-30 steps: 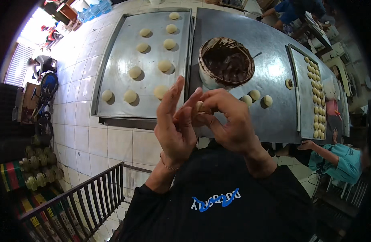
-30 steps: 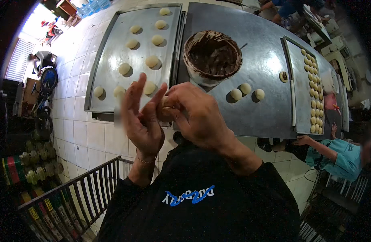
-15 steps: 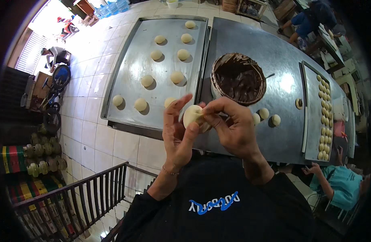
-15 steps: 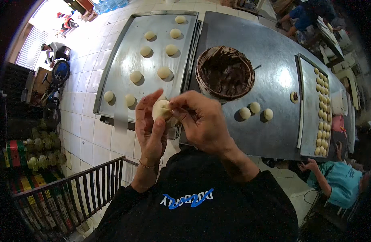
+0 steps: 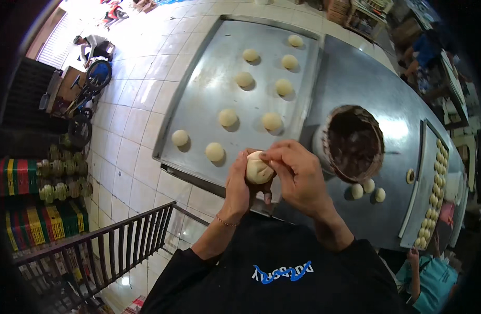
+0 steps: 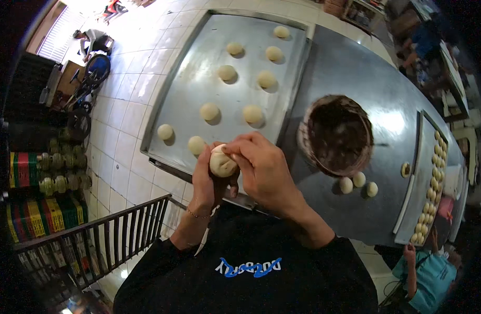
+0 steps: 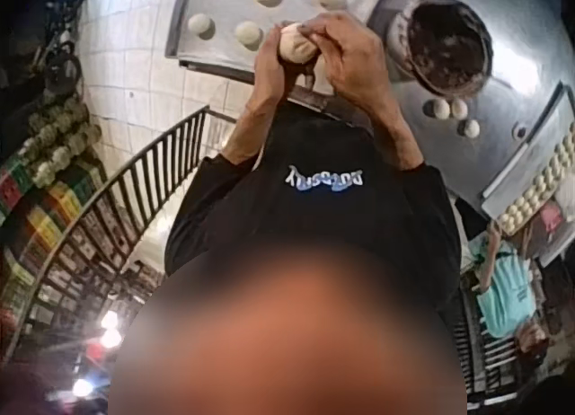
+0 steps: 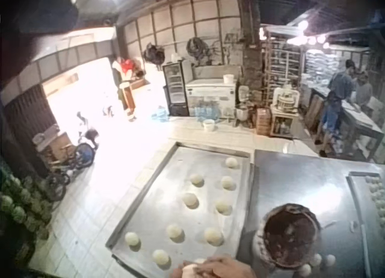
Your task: Filling and sealing dough balls with a chocolate-like filling.
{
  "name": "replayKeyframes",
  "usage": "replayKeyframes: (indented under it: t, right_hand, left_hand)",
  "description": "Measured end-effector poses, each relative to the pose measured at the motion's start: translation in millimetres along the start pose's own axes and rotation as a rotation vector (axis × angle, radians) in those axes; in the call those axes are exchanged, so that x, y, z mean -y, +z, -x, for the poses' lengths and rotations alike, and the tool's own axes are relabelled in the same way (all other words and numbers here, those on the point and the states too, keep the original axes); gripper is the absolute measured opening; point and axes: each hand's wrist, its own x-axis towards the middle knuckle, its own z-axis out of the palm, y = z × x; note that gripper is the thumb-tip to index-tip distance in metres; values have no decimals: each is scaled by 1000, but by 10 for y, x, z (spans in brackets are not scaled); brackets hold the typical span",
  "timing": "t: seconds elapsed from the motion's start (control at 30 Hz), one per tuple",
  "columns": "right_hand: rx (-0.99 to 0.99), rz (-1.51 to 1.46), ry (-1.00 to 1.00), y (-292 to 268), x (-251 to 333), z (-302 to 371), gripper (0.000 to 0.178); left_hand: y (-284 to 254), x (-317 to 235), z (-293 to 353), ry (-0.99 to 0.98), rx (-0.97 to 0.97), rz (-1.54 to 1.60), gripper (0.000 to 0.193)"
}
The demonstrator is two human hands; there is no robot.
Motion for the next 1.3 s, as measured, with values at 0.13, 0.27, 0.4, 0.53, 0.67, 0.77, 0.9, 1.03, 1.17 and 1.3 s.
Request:
replayKeyframes:
  t: [0.13,0.27,0.4,0.53,0.67,0.77,0.9,1.03,1.17,1.3]
  right_hand:
    - [246,-160,134,456,-152,-411,16]
    - [60,-80,150,1034,-288,-815,36]
    - [-99,80,-50,1378,-279,-1247,35]
    - [-88,9,217,1620,-839,-1569,30]
    - [10,476,98,2254,-1417,-1745,54]
    - [159,378,34,2466,-1657,-1876,69]
    - [85,461,231,2045,-1270,-1672,73]
    - [140,164,309,1065,-968,-746,59]
    - [141,-6,608,106,-671,567,47]
    - [-365,-274,777,-1078,-1020,1866,27]
  left_hand:
    - [-713,-513,-315,-448,83,276,44]
    - [-1087,-1046,-824,-305,-53,39,33]
    - [-1643,-1115,-1605,549,-453,-974,32]
    - [-2031,-897,-1851,588,-411,-1493,57]
    - [-2246,-1085,-1661,485,-284,-1267,69]
    - [-2477,-1132,-1742,375,-107,-1121,67]
    - [-2371,-1228,-1969,372,34,-1319,71]
    - [-2093,-1182,-2216,479,89,-1525,53]
    - [-2159,-1183,-2157,461,41,-1620,47]
    - [-2399,-1164,-1866,389,-123,-1605,96]
